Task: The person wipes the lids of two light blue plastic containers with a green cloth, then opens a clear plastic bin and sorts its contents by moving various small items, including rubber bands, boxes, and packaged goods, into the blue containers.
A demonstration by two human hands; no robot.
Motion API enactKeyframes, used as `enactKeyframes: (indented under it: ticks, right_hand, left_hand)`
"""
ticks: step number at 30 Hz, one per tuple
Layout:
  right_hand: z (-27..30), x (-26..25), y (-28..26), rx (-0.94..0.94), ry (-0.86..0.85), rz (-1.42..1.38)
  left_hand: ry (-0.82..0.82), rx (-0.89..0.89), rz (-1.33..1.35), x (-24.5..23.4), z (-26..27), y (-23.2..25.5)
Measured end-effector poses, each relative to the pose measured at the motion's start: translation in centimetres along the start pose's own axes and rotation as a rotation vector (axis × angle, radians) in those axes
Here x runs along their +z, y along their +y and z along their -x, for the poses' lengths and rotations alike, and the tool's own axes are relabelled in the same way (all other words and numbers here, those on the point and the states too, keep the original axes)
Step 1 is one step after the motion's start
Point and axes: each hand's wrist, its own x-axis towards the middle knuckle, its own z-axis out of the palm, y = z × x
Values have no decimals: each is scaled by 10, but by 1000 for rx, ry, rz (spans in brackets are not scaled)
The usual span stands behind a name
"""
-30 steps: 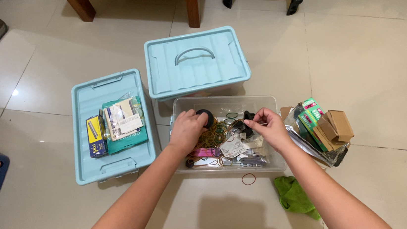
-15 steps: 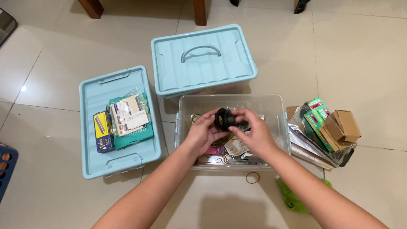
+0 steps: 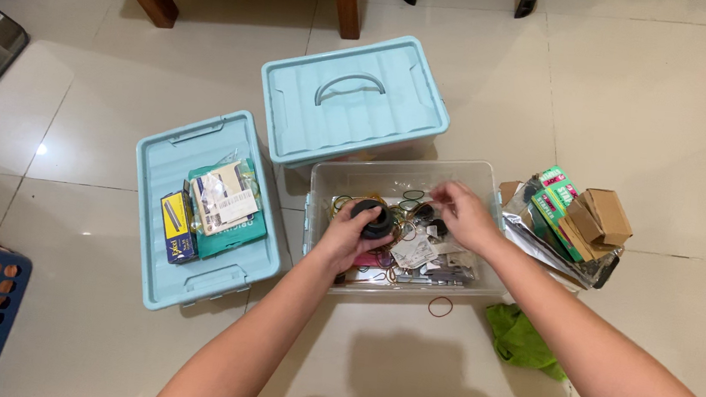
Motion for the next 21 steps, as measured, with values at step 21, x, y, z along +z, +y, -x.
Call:
enactKeyframes:
  ticks: [21]
  right_hand:
    - [-29, 13, 9, 156, -415, 614]
  left_hand:
    - [48, -56, 5, -27, 8, 19]
